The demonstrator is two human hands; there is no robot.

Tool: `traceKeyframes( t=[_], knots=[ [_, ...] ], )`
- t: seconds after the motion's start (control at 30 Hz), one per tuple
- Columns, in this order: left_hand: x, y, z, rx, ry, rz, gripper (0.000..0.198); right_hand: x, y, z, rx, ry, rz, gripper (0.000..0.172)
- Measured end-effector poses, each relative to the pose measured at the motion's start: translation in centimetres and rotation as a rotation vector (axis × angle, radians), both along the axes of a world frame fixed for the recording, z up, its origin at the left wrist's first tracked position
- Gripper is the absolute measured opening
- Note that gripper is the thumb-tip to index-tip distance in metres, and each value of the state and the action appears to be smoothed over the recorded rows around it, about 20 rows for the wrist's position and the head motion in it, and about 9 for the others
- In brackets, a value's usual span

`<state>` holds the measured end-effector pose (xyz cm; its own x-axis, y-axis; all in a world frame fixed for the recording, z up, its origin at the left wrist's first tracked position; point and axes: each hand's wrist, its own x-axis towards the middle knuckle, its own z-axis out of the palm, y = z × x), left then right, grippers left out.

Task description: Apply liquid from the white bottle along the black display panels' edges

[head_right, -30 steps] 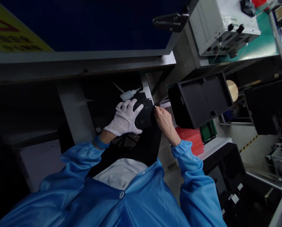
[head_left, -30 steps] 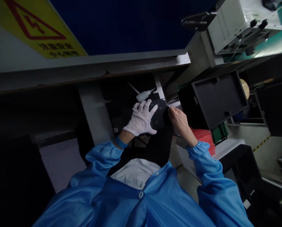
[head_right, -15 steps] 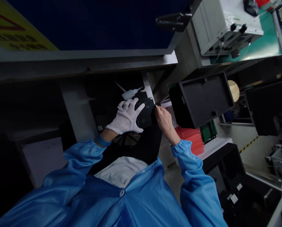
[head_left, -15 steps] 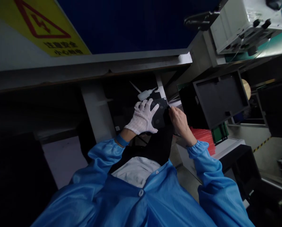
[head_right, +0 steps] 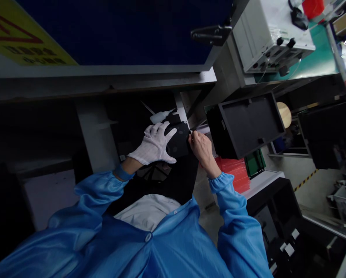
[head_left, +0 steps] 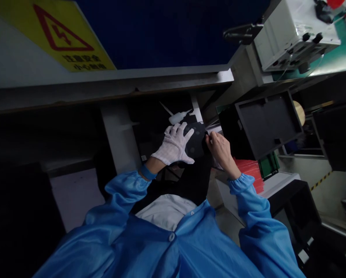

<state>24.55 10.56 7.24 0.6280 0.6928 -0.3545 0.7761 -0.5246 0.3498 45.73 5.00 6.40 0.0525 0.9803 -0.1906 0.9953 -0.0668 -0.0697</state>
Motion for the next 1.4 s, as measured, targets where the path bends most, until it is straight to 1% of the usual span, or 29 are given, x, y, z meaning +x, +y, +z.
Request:
traceKeyframes(
  t=[0.07,0.13,0.17,0.23,0.27,0.33,0.43,0.53,0.63,0.77,0.83,0.9,0.97,1.1,1.17,1.3,1.4],
  knots=[
    [0.0,0.4,0.7,0.004,-0.003,0.073,0.111,0.3,-0.4,0.0,0.039,0.007,-0.02,0.028],
    [0.0,1.1,1.4,0.047,-0.012,0.199,0.083,0.7,-1.1,-0.1,0.093,0.026,-0.048,0.033],
    [0.0,1.6,1.7,0.072,-0.013,0.262,0.072,0.9,-1.4,-0.1,0.118,0.035,-0.063,0.035],
    [0.2,2.8,1.9,0.11,-0.005,0.343,0.06,1.2,-2.3,-0.3,0.158,0.05,-0.086,0.039],
    [0.3,3.5,1.9,0.125,0.002,0.352,0.055,1.3,-2.8,-0.4,0.179,0.058,-0.091,0.04],
    [0.6,4.7,1.7,0.155,0.011,0.324,0.044,1.2,-3.7,-0.8,0.235,0.086,-0.089,0.04],
    [0.9,5.8,1.3,0.191,0.011,0.284,0.033,0.6,-5.1,-1.3,0.361,0.166,-0.082,0.041],
    [1.0,5.7,1.0,0.208,-0.01,0.301,0.031,-0.5,-6.3,-1.5,0.496,0.286,-0.093,0.044],
    [0.7,4.2,0.2,0.229,-0.074,0.293,0.032,-1.8,-7.4,-1.6,0.579,0.418,-0.141,0.046],
    [0.3,1.3,-2.2,0.216,-0.306,0.207,0.028,-2.9,-8.6,-1.8,0.589,0.584,-0.294,0.045],
    [0.3,0.1,-3.6,0.197,-0.403,0.206,0.028,-3.1,-9.2,-2.1,0.591,0.637,-0.359,0.045],
    [0.3,-0.7,-4.6,0.19,-0.424,0.237,0.029,-3.1,-9.7,-2.2,0.591,0.663,-0.401,0.045],
    [0.3,-1.1,-5.3,0.19,-0.413,0.266,0.028,-2.9,-10.2,-2.3,0.59,0.669,-0.426,0.046],
    [0.1,-1.5,-5.6,0.186,-0.42,0.282,0.027,-2.5,-10.9,-2.2,0.603,0.666,-0.43,0.048],
    [0.1,-1.6,-5.5,0.187,-0.419,0.28,0.028,-2.3,-11.1,-2.2,0.617,0.662,-0.415,0.048],
    [0.5,-1.5,-5.2,0.17,-0.354,0.28,0.031,-2.1,-11.2,-2.3,0.631,0.647,-0.395,0.046],
    [0.8,-1.6,-4.9,0.158,-0.344,0.285,0.028,-2.1,-11.3,-2.4,0.643,0.635,-0.383,0.045]
  ],
)
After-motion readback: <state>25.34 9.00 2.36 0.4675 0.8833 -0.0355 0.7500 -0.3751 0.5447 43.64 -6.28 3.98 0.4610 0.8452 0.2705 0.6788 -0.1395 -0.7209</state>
